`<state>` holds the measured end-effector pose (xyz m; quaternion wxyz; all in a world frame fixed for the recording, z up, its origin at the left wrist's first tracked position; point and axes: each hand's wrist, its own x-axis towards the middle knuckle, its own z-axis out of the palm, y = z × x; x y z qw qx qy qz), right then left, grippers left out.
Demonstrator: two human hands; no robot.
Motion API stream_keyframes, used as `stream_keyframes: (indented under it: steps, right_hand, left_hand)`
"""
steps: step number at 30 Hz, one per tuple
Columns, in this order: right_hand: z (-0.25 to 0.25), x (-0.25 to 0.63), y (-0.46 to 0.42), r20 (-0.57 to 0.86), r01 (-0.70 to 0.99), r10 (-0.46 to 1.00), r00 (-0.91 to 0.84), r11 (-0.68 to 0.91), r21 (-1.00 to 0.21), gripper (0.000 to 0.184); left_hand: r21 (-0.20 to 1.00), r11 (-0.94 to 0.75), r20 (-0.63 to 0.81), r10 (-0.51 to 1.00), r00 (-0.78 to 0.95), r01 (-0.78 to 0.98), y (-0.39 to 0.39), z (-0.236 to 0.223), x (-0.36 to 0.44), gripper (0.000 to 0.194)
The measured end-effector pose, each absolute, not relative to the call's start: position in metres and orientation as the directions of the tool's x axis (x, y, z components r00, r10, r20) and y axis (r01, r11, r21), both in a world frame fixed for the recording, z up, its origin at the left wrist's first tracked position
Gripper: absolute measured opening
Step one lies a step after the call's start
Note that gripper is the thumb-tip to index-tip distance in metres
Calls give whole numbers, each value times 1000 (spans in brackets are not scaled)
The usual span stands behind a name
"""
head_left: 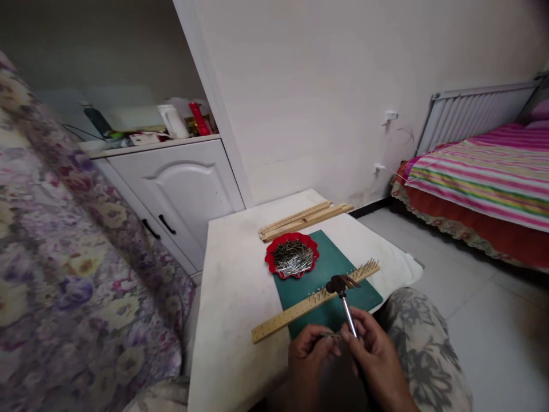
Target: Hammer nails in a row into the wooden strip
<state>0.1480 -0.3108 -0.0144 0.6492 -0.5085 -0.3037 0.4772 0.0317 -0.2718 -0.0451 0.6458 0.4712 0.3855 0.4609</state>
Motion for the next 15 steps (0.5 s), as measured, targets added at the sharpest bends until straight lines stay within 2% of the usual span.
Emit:
stream_keyframes:
  steps: [4, 8, 11, 15]
  right_hand:
    - [-16, 147, -310, -81, -279, 934, 348, 21, -960, 40]
    - [-22, 149, -310, -79, -281, 940, 332, 19, -960, 39]
    - [-22, 150, -311, -94, -281, 933, 347, 7, -960, 39]
    - [-19, 150, -314, -110, -257, 929, 353, -16, -966, 41]
  left_hand:
    - [980, 44, 5, 970, 245, -194, -269, -46, 26, 19]
    - [985, -157, 149, 982, 117, 64, -246, -37, 12, 19]
    - [896, -298, 272, 954, 123, 329, -224, -32, 6, 19]
    - [781, -378, 309, 926, 218, 498, -206, -37, 10, 19]
